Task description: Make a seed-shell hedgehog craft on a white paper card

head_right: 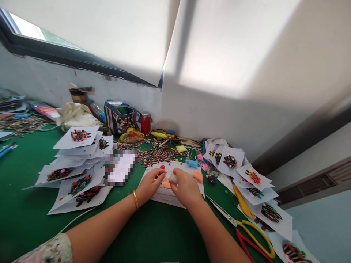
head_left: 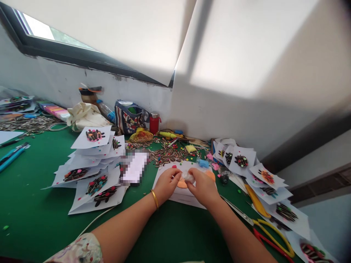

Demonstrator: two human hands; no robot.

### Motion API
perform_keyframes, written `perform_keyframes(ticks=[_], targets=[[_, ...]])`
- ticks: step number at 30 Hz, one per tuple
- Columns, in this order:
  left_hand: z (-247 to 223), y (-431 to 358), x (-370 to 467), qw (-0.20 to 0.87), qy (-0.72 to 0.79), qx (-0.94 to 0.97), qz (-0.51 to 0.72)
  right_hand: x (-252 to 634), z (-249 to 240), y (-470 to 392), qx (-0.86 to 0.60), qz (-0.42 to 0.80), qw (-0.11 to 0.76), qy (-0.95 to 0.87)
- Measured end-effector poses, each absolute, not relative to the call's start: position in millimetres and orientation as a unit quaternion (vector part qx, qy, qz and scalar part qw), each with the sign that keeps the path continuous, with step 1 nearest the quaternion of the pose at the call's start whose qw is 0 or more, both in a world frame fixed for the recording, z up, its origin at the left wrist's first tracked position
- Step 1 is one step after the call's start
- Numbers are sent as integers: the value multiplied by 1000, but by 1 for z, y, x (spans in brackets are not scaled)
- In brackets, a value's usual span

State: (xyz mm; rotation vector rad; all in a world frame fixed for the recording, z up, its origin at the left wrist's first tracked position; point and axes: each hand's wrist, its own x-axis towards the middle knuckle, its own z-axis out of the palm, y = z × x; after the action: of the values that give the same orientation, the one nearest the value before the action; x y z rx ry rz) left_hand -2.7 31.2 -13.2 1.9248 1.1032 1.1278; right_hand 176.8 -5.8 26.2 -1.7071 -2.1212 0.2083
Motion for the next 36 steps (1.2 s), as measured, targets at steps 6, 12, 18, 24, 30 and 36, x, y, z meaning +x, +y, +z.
perform_keyframes(ticks=[6,12,18,24,30,36], targets=[[-11,28,-1,334,416,742,406,183,9,-6,-537,55,271,-797],[-5,23,0,344,393,755,398,192,1,-12,-507,77,294,-806],[-2,21,0,308,387,762,418,197,13,-16,-481,119,310,-811],[2,17,0,283,359,779,430,195,15,-20,-475,174,358,-785],[3,14,2,272,351,786,430,192,14,-21,-496,191,363,-765],[3,11,2,282,352,765,460,191,13,-20,-503,210,376,-749]])
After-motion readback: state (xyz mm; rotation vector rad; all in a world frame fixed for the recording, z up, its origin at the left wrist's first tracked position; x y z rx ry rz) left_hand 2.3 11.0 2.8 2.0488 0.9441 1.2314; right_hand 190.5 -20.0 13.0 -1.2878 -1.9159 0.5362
